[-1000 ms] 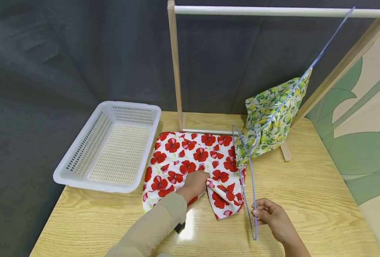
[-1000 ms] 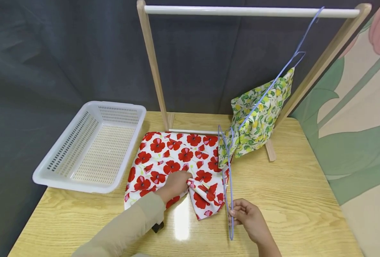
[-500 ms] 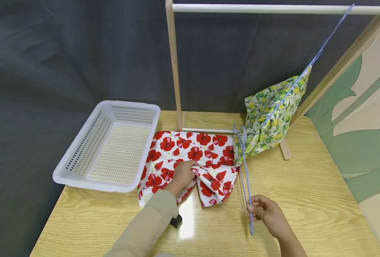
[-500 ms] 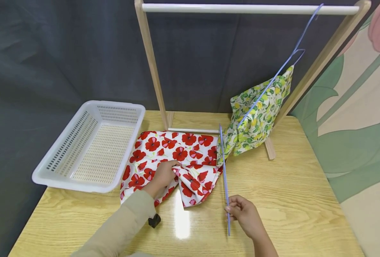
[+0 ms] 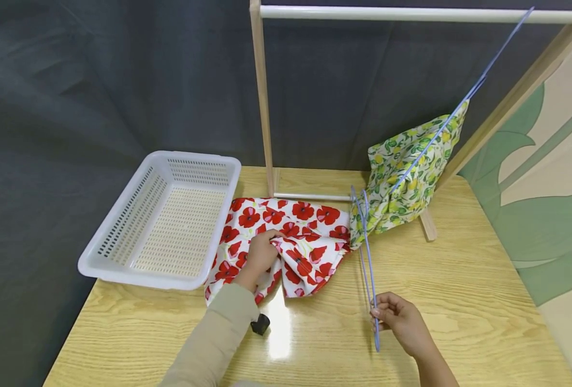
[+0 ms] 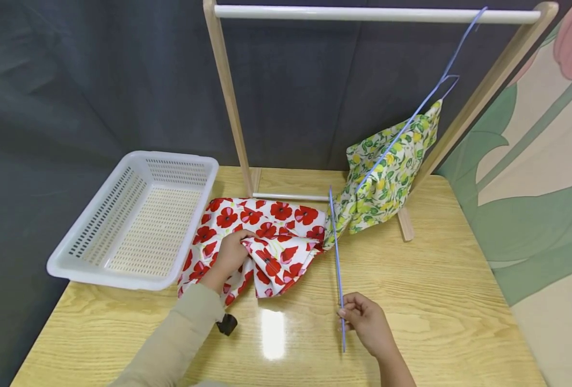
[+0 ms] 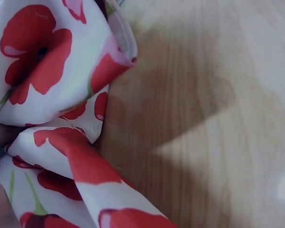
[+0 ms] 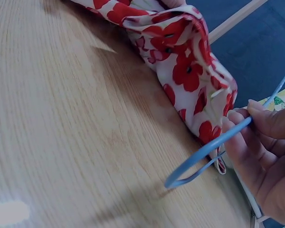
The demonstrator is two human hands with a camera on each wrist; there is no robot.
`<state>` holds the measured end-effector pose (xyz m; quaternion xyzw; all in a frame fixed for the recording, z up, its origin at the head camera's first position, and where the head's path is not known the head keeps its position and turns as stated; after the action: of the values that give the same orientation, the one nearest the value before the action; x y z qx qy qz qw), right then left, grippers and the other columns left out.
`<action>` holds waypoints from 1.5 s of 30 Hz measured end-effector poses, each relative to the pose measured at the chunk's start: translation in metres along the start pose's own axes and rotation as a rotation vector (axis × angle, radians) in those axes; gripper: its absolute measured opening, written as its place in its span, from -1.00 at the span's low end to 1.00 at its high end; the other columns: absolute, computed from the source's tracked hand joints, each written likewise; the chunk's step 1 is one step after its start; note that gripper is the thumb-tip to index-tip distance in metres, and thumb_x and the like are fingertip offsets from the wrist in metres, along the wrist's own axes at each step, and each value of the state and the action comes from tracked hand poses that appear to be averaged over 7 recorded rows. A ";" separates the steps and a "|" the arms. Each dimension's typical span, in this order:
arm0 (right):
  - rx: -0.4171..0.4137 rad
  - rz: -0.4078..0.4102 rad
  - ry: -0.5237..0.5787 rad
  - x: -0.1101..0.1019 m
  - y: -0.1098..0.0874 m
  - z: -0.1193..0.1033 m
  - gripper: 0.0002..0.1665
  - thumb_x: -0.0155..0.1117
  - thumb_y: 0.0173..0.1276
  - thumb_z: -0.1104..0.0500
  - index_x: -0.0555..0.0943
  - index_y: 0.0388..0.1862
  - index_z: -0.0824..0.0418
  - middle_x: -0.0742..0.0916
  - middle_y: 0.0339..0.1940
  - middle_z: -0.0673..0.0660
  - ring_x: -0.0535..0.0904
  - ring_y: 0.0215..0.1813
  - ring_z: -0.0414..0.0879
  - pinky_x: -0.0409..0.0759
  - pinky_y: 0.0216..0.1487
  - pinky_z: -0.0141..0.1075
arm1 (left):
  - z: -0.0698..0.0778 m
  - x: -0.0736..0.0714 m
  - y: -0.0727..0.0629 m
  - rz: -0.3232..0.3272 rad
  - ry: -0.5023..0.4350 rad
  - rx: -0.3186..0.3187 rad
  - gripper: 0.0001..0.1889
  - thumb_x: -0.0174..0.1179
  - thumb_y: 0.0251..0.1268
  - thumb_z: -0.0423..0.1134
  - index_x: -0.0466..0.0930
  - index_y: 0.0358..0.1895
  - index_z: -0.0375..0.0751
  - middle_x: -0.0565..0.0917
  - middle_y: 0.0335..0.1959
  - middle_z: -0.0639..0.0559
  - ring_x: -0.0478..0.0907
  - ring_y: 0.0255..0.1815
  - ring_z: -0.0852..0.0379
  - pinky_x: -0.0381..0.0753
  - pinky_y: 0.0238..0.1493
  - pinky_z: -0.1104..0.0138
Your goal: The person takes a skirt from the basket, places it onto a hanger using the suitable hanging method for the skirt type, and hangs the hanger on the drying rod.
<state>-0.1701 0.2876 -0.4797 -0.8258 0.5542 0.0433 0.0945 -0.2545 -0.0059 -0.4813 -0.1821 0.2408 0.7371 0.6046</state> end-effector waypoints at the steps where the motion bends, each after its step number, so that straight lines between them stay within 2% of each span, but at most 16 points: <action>1: 0.009 0.007 -0.004 0.000 0.000 0.000 -0.72 0.04 0.22 0.33 0.33 -0.25 0.61 0.53 -0.49 0.29 0.54 -0.50 -0.06 0.54 -0.44 -0.27 | 0.000 -0.002 0.001 0.010 -0.007 -0.006 -0.64 -0.06 -0.20 -0.59 0.63 -0.36 -0.19 0.62 -0.36 -0.04 0.51 -0.26 0.05 0.44 -0.19 0.26; 9: 0.045 0.051 -0.017 0.000 -0.001 0.002 -0.76 0.03 0.22 0.36 0.35 -0.27 0.58 0.52 -0.48 0.30 0.53 -0.51 -0.07 0.54 -0.44 -0.28 | -0.007 -0.017 0.013 0.084 -0.097 -0.108 -0.72 0.00 -0.10 -0.51 0.63 -0.33 -0.20 0.62 -0.29 -0.08 0.49 -0.17 0.01 0.41 -0.12 0.26; 18: 0.071 0.084 -0.009 0.002 0.002 0.009 -0.79 0.03 0.19 0.41 0.35 -0.27 0.60 0.54 -0.50 0.18 0.53 -0.52 -0.10 0.54 -0.46 -0.30 | -0.009 -0.032 0.023 0.140 -0.221 -0.229 -0.77 0.02 0.03 -0.38 0.60 -0.23 -0.27 0.56 -0.17 -0.14 0.41 -0.07 -0.05 0.34 -0.03 0.24; 25: 0.164 0.103 -0.011 0.005 0.003 0.017 -0.82 0.01 0.19 0.42 0.36 -0.24 0.55 0.52 -0.46 0.19 0.53 -0.47 -0.04 0.53 -0.41 -0.31 | -0.004 -0.036 0.029 0.158 -0.299 -0.234 -0.74 0.00 0.01 -0.43 0.57 -0.20 -0.37 0.54 -0.15 -0.23 0.39 -0.07 -0.07 0.34 -0.03 0.25; 31: 0.208 0.156 -0.035 0.008 0.004 0.023 -0.85 0.02 0.17 0.44 0.39 -0.26 0.51 0.53 -0.46 0.18 0.54 -0.45 -0.01 0.53 -0.41 -0.32 | -0.006 -0.038 0.034 0.190 -0.375 -0.286 -0.74 0.01 0.05 -0.42 0.54 -0.16 -0.40 0.51 -0.12 -0.26 0.36 -0.07 -0.05 0.35 -0.04 0.26; 35: 0.194 0.130 -0.012 0.009 0.003 0.025 -0.82 0.04 0.17 0.42 0.38 -0.25 0.53 0.53 -0.44 0.22 0.55 -0.43 -0.04 0.53 -0.39 -0.31 | -0.007 -0.039 0.034 0.200 -0.414 -0.317 -0.73 -0.01 0.04 -0.45 0.53 -0.15 -0.41 0.50 -0.10 -0.25 0.35 -0.07 -0.03 0.36 -0.05 0.26; 37: 0.168 0.092 0.015 0.010 0.003 0.027 -0.79 0.03 0.19 0.41 0.35 -0.24 0.57 0.53 -0.43 0.24 0.55 -0.42 -0.04 0.54 -0.37 -0.28 | -0.006 -0.038 0.034 0.206 -0.429 -0.320 -0.72 -0.01 0.03 -0.47 0.53 -0.15 -0.41 0.50 -0.10 -0.24 0.35 -0.07 -0.02 0.36 -0.05 0.26; 42: 0.098 -0.005 0.076 0.015 0.004 0.031 -0.71 0.02 0.21 0.37 0.31 -0.21 0.63 0.53 -0.43 0.27 0.56 -0.43 -0.06 0.54 -0.35 -0.23 | -0.003 -0.038 0.032 0.227 -0.443 -0.311 -0.74 0.01 0.04 -0.46 0.54 -0.16 -0.41 0.50 -0.11 -0.25 0.35 -0.07 -0.01 0.35 -0.04 0.26; 45: 0.077 -0.028 0.110 0.018 0.004 0.031 -0.69 0.03 0.21 0.37 0.30 -0.22 0.65 0.53 -0.44 0.23 0.56 -0.42 -0.08 0.54 -0.34 -0.21 | -0.002 -0.036 0.031 0.248 -0.454 -0.291 -0.74 0.02 0.02 -0.47 0.53 -0.18 -0.45 0.50 -0.13 -0.28 0.36 -0.09 -0.03 0.36 -0.05 0.26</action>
<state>-0.1658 0.2757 -0.5139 -0.8305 0.5481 -0.0248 0.0963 -0.2779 -0.0408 -0.4582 -0.0665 0.0117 0.8540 0.5158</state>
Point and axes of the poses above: each hand's wrist, its own y-axis towards the middle knuckle, its own x-axis out of the palm, z = x × y, the point moved 2 cm from there along y, towards the middle knuckle
